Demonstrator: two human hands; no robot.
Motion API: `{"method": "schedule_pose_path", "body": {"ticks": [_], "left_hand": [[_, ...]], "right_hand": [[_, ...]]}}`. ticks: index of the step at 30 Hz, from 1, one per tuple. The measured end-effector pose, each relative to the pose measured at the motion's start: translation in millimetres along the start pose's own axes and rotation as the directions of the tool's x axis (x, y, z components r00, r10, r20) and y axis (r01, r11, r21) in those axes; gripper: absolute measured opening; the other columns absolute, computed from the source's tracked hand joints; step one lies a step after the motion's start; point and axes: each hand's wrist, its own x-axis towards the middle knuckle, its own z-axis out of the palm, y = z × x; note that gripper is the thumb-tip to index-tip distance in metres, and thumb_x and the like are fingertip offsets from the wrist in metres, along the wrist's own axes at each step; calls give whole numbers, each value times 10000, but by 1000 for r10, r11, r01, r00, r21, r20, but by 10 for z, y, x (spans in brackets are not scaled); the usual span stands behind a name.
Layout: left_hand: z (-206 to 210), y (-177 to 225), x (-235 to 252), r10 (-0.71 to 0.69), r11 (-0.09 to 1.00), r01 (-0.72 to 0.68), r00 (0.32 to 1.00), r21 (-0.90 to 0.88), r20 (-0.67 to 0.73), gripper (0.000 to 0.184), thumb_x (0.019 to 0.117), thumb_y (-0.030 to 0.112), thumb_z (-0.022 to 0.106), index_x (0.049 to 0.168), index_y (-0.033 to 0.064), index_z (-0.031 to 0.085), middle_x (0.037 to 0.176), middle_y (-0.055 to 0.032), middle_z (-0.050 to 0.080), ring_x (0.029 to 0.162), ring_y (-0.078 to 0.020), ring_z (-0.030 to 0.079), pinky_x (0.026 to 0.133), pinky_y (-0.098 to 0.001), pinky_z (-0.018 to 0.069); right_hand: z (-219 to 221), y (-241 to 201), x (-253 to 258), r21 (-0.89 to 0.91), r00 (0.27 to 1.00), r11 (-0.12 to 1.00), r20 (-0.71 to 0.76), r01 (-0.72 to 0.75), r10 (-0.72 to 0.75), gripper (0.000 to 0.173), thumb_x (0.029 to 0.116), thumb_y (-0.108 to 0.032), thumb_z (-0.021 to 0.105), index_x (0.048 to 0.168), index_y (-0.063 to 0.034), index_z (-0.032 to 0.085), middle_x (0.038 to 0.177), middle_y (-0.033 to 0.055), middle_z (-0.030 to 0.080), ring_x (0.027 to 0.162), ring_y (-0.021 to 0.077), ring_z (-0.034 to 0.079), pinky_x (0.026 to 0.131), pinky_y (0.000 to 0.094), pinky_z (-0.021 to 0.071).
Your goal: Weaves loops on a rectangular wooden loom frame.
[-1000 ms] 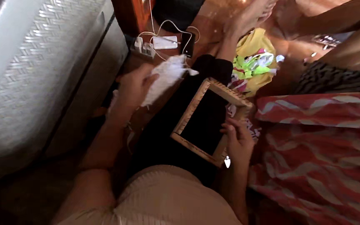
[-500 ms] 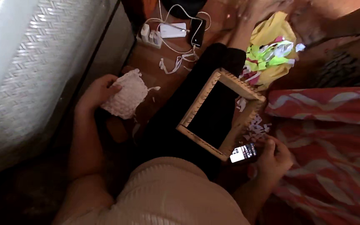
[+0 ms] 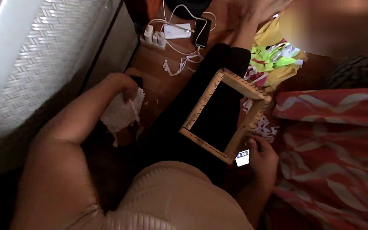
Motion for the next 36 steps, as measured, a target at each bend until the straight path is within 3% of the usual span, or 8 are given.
{"method": "schedule_pose_path", "body": {"ticks": [8,12,17,22,25,30,34,36], "left_hand": [[34,-116,375,-34,996,14,975,-89,-221,176,958,62,665,1112,24,741,1189,-248,668,1192,-481,583,984,-701,415],[162,-245,30,-8,977,-128,783,-173,-622,164,897,7,713,1010,103,784,1253,-266,610,1252,-532,476,1022,-735,325],[278,-239,-359,-54,904,-279,678,-324,-733,238,994,19,583,1192,59,709,1198,-250,673,1153,-484,623,957,-717,447],[507,-196,-310,-128,775,-474,530,-417,-838,230,938,66,698,1128,-60,671,1148,-290,632,1044,-440,626,914,-622,483],[579,-121,-354,-218,697,-502,532,-512,-818,233,922,-69,645,1155,-78,636,1248,-287,592,1101,-410,606,944,-582,484],[958,-261,-287,-434,381,-590,566,-712,-701,351,918,-53,625,1254,-21,530,1192,-160,592,972,-125,610,846,-332,544],[1420,-377,186,-453,274,-387,755,-880,-473,708,890,-143,614,1514,65,353,1460,-277,464,1229,-380,567,966,-529,509],[1642,-395,469,-486,260,-189,822,-947,-297,822,926,-67,634,1605,140,219,1421,-344,481,1227,-504,549,972,-640,470]], "right_hand": [[-55,150,-50,-29,998,999,58,-26,28,333,1065,-139,502,1268,91,635,1179,315,662,1069,420,663,960,538,512],[-39,79,-10,-68,994,996,96,-49,55,333,1067,-140,508,1263,100,631,1206,334,649,1127,461,639,1001,584,476],[-52,-40,34,-99,992,993,101,-72,82,345,1076,-160,499,1252,106,630,1197,339,645,1129,470,629,1000,595,461],[-73,10,28,-110,981,987,142,-115,130,369,1082,-183,496,1292,100,605,1238,342,626,1163,479,611,1015,613,445],[-80,38,-2,-81,982,990,144,-112,123,374,1078,-182,504,1317,91,595,1249,334,627,1162,468,617,1017,599,453],[-59,14,31,-105,961,987,235,-121,143,415,1085,-194,496,1360,111,552,1325,347,585,1251,480,570,1079,604,412],[-47,-21,85,-171,941,975,283,-143,187,402,1091,-183,479,1356,111,554,1329,356,576,1263,477,561,1091,600,398],[-68,-34,112,-205,925,965,309,-162,221,398,1097,-190,470,1362,94,556,1338,343,576,1274,470,555,1095,597,395]]}}
